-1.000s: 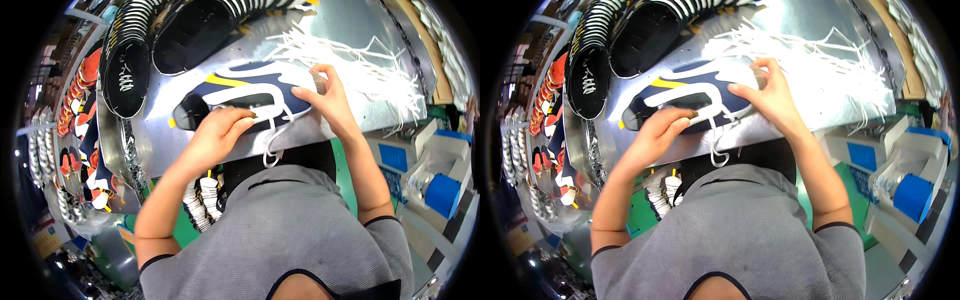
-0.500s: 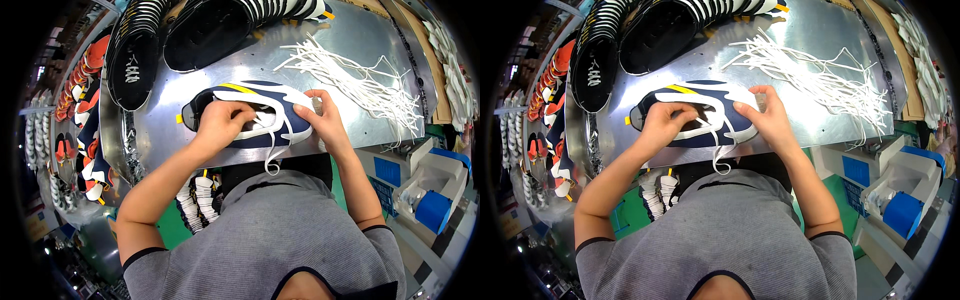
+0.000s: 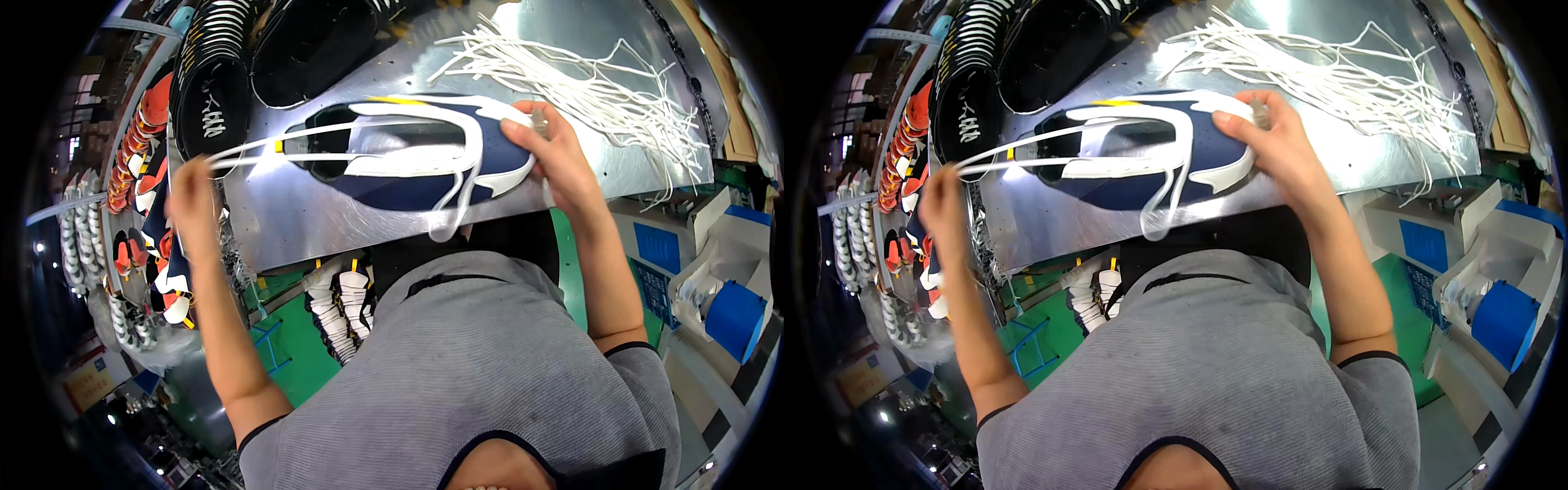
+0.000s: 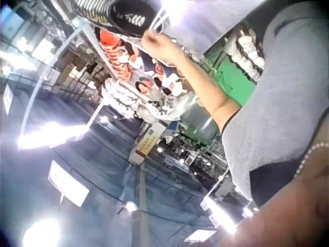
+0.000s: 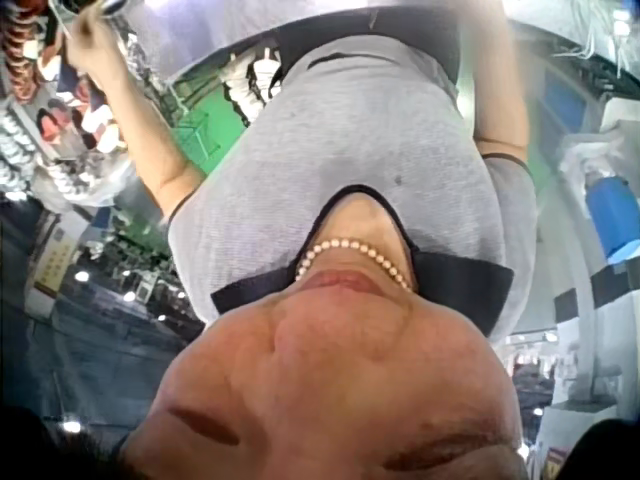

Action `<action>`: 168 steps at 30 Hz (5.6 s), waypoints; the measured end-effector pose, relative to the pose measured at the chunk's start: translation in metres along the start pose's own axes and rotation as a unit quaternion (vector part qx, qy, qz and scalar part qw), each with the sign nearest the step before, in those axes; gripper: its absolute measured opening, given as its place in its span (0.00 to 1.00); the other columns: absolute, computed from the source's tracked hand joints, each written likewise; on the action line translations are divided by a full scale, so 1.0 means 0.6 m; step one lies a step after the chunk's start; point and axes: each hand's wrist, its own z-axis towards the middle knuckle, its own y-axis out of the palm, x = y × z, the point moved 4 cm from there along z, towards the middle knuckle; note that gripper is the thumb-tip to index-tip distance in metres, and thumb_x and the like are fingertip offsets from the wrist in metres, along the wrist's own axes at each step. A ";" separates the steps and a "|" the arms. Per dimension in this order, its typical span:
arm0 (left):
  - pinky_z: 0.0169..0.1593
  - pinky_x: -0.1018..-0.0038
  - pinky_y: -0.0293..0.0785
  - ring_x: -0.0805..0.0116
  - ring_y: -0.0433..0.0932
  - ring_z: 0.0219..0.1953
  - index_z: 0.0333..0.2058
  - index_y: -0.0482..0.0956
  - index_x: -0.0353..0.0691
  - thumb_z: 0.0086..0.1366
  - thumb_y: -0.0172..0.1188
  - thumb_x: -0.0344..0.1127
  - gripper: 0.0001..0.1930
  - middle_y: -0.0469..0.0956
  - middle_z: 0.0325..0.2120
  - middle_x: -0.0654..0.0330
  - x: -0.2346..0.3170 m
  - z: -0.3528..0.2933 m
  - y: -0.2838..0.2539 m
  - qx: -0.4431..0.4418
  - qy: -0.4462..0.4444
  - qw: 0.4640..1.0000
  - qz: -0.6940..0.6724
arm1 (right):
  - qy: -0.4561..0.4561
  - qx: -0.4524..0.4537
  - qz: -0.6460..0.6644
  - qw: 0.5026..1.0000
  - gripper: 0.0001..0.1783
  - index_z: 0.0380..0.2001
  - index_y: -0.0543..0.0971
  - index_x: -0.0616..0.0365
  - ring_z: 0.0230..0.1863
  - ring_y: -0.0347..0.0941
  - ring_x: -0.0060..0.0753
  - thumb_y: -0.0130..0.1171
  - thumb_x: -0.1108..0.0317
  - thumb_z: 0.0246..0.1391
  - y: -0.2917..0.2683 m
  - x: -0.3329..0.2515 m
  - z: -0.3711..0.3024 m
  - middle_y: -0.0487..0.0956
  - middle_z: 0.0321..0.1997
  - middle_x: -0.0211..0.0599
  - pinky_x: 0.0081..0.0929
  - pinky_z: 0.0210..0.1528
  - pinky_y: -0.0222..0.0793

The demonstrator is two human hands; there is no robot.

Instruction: The person laces several sneaker uppers using white laces and a metal tool, working at a metal station in a factory.

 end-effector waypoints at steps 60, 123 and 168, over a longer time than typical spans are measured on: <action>0.38 0.80 0.73 0.78 0.78 0.32 0.41 0.80 0.32 0.62 0.67 0.29 0.10 0.82 0.31 0.63 0.285 -0.136 0.274 -0.270 -0.119 0.886 -0.359 | -0.218 -0.045 -0.322 0.920 0.11 0.31 0.77 0.62 0.28 0.77 0.51 0.60 0.64 0.57 0.076 -0.009 0.006 0.79 0.22 0.46 0.41 0.32 0.71; 0.35 0.66 0.74 0.54 0.80 0.32 0.35 0.76 0.35 0.54 0.70 0.27 0.13 0.78 0.30 0.54 0.291 -0.177 0.219 -0.211 0.136 0.961 -0.117 | -0.163 -0.075 -0.259 0.949 0.09 0.40 0.69 0.62 0.30 0.79 0.46 0.55 0.69 0.61 0.090 0.069 -0.080 0.81 0.29 0.44 0.37 0.33 0.71; 0.31 0.67 0.73 0.56 0.76 0.27 0.48 0.69 0.34 0.54 0.69 0.24 0.24 0.76 0.26 0.54 0.273 -0.217 0.189 -0.236 0.220 0.917 -0.234 | -0.274 -0.095 -0.039 0.956 0.09 0.40 0.83 0.62 0.37 0.80 0.22 0.61 0.70 0.58 0.077 -0.089 0.024 0.85 0.36 0.33 0.22 0.44 0.73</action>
